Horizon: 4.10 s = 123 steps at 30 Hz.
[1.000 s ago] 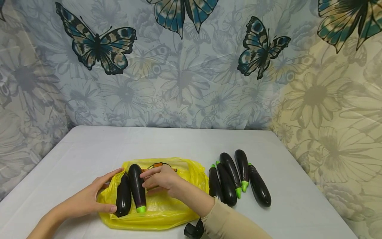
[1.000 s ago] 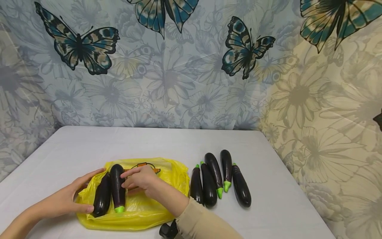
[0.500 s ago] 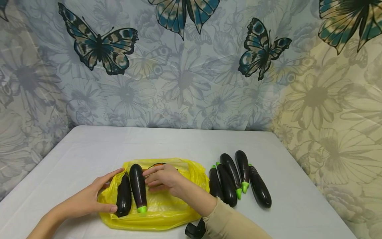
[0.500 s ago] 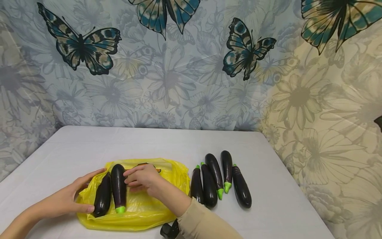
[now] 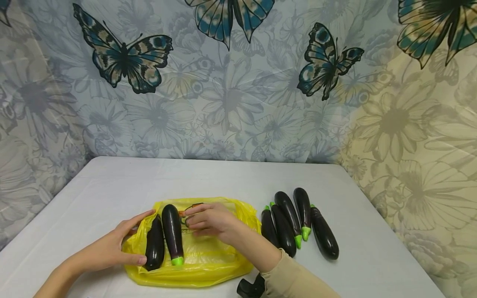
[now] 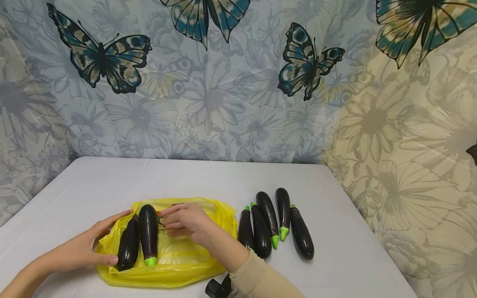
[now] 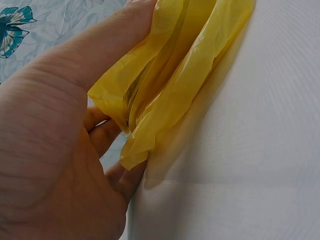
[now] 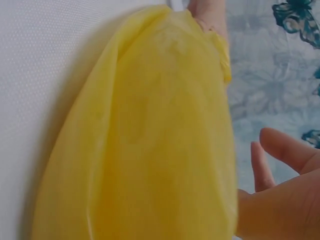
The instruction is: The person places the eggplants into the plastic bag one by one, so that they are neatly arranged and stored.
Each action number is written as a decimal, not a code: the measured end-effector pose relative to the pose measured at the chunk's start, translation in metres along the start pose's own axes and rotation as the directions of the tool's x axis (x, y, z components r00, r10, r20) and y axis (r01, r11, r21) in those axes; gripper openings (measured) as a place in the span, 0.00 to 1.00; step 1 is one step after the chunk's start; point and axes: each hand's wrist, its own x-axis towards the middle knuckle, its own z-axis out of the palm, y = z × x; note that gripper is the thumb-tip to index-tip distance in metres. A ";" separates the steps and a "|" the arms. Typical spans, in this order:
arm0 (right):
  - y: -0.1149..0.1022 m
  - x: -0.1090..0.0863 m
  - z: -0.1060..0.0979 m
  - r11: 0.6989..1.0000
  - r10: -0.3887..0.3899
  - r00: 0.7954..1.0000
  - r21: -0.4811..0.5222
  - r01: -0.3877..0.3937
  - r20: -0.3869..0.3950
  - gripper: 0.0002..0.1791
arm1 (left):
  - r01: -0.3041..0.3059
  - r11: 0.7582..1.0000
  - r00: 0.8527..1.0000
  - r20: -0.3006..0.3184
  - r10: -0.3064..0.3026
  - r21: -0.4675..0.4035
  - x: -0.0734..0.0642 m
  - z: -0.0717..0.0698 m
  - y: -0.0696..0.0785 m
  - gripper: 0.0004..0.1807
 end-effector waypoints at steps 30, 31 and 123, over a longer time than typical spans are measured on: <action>-0.021 -0.036 -0.066 0.995 -0.081 0.996 0.051 0.083 -0.033 0.18 | 0.009 1.000 1.000 0.006 -0.009 0.004 -0.001 -0.001 -0.001 0.54; -0.023 -0.040 -0.071 0.995 -0.093 0.995 0.033 0.094 -0.037 0.18 | 0.011 1.000 1.000 0.005 -0.011 0.005 -0.001 -0.001 -0.001 0.54; 0.009 -0.127 -0.331 0.963 -0.074 0.997 -0.257 0.076 0.017 0.19 | 0.051 0.999 0.999 -0.015 -0.050 0.016 0.000 0.003 -0.001 0.54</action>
